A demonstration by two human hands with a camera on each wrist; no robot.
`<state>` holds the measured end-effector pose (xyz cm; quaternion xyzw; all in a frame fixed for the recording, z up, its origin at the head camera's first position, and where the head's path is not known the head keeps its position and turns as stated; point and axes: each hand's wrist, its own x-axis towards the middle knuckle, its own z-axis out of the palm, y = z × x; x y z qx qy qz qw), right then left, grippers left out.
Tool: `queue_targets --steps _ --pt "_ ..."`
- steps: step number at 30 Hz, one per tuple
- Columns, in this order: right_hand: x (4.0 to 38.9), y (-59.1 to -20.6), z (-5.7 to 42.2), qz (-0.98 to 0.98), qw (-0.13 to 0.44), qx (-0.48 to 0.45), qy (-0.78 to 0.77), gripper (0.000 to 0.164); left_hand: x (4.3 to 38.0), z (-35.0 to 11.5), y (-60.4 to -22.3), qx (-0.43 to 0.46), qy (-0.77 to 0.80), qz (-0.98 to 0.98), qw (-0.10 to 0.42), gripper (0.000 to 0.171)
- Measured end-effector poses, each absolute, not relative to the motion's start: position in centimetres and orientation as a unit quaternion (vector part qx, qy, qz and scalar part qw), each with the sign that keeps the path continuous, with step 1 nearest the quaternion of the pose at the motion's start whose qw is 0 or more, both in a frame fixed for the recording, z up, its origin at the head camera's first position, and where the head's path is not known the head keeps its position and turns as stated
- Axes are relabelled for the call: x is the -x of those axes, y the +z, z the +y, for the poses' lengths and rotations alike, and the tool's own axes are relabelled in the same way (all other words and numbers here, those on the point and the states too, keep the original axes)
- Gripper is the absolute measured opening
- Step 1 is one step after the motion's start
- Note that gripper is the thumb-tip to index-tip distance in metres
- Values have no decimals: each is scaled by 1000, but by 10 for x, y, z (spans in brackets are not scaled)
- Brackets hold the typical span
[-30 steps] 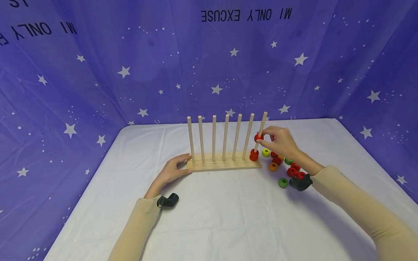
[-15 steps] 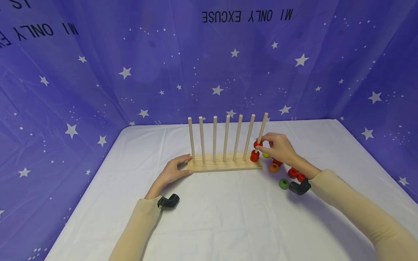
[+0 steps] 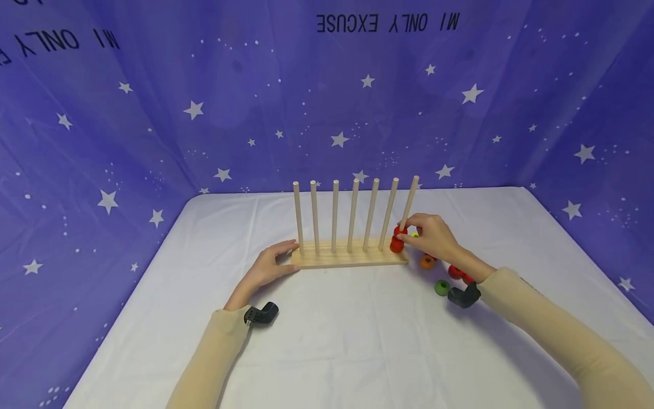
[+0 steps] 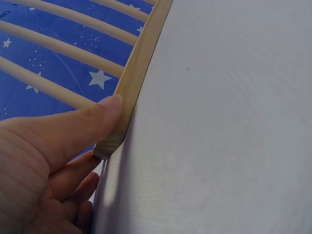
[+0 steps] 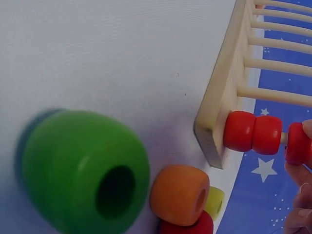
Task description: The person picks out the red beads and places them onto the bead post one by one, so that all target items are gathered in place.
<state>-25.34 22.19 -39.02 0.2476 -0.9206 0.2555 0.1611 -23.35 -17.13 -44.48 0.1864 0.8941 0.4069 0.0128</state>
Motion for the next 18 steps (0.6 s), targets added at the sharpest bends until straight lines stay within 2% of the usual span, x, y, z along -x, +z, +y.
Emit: queue_targets --steps 18 --pt "252 -393 224 -931 121 -230 255 13 233 -171 -444 -181 413 892 21 55"
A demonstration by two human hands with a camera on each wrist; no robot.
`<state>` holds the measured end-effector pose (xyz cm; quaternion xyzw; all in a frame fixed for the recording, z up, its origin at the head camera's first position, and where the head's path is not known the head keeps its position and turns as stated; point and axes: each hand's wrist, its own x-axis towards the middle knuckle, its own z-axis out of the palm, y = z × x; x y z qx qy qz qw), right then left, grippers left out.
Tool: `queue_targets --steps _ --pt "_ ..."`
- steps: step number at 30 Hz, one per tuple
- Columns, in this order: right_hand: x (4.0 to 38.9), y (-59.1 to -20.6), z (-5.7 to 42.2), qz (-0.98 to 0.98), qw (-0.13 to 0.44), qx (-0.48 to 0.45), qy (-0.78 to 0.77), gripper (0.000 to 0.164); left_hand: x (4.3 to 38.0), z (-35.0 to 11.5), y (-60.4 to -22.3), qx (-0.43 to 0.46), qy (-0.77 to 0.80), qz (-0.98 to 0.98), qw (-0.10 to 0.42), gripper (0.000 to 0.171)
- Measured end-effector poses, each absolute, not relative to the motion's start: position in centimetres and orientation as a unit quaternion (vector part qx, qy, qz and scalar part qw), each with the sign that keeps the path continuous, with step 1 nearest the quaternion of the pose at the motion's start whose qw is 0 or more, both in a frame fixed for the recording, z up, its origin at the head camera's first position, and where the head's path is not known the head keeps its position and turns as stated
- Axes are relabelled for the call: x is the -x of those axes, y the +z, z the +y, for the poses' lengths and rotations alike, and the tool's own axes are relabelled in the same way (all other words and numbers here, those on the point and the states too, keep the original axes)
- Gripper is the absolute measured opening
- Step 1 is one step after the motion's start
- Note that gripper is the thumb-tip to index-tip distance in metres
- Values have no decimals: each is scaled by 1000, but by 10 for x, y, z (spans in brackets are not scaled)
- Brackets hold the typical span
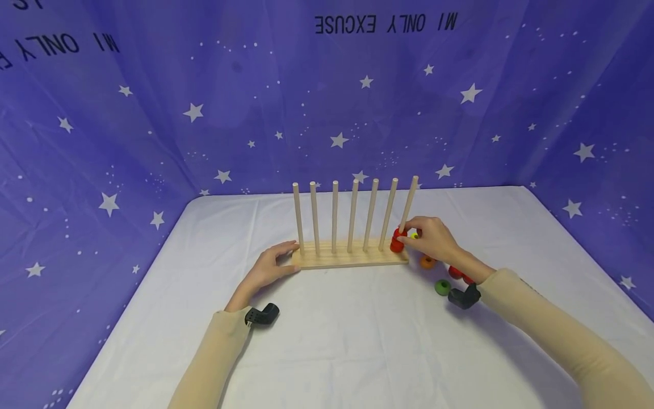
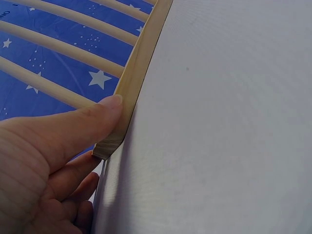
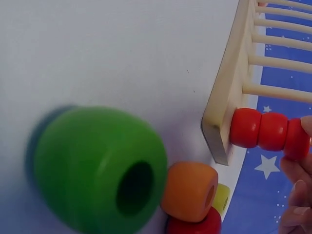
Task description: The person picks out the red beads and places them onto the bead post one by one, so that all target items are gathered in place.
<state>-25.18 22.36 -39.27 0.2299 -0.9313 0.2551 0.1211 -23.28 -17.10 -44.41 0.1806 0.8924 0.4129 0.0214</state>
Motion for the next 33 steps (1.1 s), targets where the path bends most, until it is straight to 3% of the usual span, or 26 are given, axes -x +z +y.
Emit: queue_targets --steps 7,24,33 --pt "252 -388 233 -935 93 -236 248 26 234 -171 -444 -178 412 893 22 55" --pt "242 -385 270 -933 16 -274 232 21 231 -171 -446 -172 415 893 25 56" --pt "241 -385 284 -941 -29 -275 194 29 233 -171 -445 -178 414 892 20 56"
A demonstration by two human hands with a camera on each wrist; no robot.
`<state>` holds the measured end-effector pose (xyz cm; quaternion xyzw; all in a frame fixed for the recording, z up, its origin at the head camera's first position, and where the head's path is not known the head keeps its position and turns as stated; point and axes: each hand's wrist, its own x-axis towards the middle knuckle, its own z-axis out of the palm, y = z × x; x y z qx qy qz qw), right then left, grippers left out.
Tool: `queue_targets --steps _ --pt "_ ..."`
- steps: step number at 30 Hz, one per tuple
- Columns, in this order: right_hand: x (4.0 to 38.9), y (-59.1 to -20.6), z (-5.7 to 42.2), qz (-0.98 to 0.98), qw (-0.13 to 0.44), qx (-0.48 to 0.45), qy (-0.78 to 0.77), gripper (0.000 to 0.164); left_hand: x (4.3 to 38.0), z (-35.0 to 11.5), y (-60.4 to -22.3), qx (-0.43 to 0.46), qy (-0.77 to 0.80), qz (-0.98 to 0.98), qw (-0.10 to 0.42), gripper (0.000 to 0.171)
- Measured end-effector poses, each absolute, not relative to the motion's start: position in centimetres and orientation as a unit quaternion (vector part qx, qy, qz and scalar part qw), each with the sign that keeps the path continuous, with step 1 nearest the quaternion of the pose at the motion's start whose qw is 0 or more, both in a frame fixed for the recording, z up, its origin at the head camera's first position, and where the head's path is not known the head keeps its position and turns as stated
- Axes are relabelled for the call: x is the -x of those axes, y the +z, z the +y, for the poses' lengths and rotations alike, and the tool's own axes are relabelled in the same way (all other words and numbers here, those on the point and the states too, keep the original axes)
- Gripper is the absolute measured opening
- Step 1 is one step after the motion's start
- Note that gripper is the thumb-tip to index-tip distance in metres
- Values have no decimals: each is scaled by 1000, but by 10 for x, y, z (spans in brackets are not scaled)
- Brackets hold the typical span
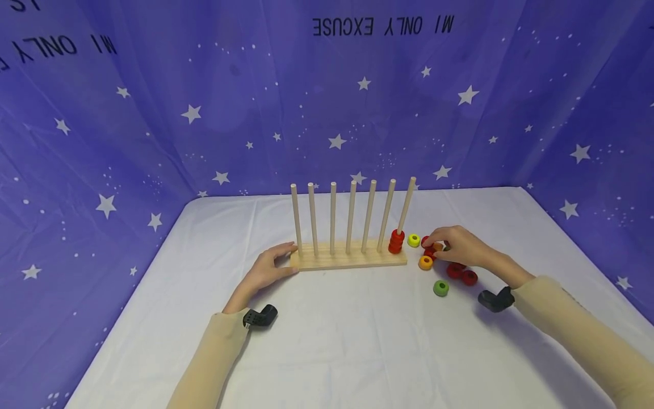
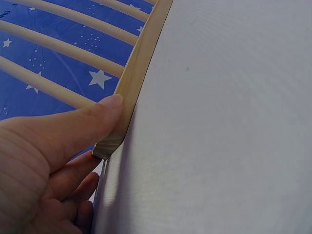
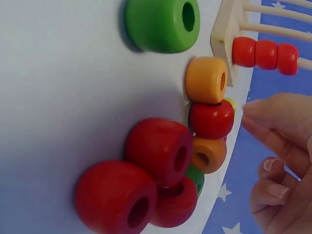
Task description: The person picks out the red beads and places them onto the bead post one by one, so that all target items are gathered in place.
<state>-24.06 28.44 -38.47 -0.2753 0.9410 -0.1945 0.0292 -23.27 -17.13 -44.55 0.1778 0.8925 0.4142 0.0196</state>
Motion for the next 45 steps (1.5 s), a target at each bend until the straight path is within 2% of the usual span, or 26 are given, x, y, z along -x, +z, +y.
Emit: queue_targets --steps 30,39,45 --pt "243 -393 285 938 83 307 -140 36 232 -171 -445 -183 415 891 16 54" --pt "246 -398 290 938 63 312 -137 28 231 -171 -446 -183 418 890 16 54" --pt "245 -387 290 937 36 311 -156 30 233 -171 -445 -185 414 891 12 55"
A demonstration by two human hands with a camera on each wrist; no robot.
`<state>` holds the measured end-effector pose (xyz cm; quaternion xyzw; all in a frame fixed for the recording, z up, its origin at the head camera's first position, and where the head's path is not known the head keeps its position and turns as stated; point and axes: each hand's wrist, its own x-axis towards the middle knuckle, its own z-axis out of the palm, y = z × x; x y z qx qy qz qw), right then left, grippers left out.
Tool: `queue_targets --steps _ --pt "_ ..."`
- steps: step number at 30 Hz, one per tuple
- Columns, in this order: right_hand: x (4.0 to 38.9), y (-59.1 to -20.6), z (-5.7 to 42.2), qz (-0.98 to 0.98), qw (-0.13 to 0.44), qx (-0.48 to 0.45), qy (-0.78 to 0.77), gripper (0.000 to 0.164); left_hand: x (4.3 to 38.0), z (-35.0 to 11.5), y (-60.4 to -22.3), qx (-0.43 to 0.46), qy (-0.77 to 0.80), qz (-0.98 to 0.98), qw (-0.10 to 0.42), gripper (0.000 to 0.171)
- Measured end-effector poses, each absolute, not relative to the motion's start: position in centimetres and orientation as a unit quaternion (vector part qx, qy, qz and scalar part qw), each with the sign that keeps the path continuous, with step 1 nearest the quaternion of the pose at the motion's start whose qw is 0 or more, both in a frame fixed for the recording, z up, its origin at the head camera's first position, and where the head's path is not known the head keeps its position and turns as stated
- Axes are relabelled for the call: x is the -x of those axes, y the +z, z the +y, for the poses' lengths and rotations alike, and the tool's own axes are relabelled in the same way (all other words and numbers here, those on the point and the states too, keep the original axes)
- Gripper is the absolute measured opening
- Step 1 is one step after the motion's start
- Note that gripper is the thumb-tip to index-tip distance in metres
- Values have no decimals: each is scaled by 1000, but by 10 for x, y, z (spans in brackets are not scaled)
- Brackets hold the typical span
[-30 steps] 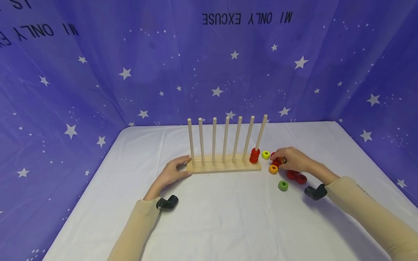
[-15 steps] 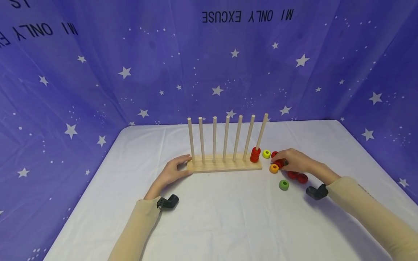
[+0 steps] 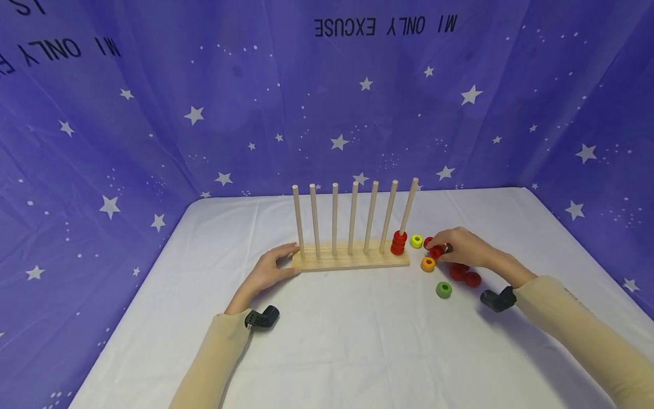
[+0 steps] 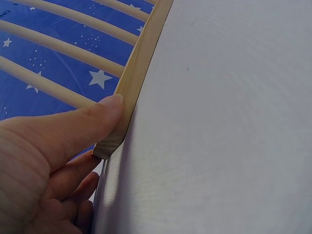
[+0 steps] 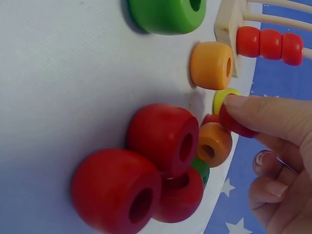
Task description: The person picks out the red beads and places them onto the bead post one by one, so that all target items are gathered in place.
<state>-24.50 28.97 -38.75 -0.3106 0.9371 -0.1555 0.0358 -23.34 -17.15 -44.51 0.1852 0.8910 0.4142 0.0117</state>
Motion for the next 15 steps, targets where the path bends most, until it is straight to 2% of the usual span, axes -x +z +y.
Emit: queue_targets --steps 7,15 --pt "246 -380 286 938 6 307 -163 31 238 -172 -444 -184 409 894 4 54" --pt "244 -380 284 942 6 291 -169 33 234 -172 -446 -183 414 892 14 55"
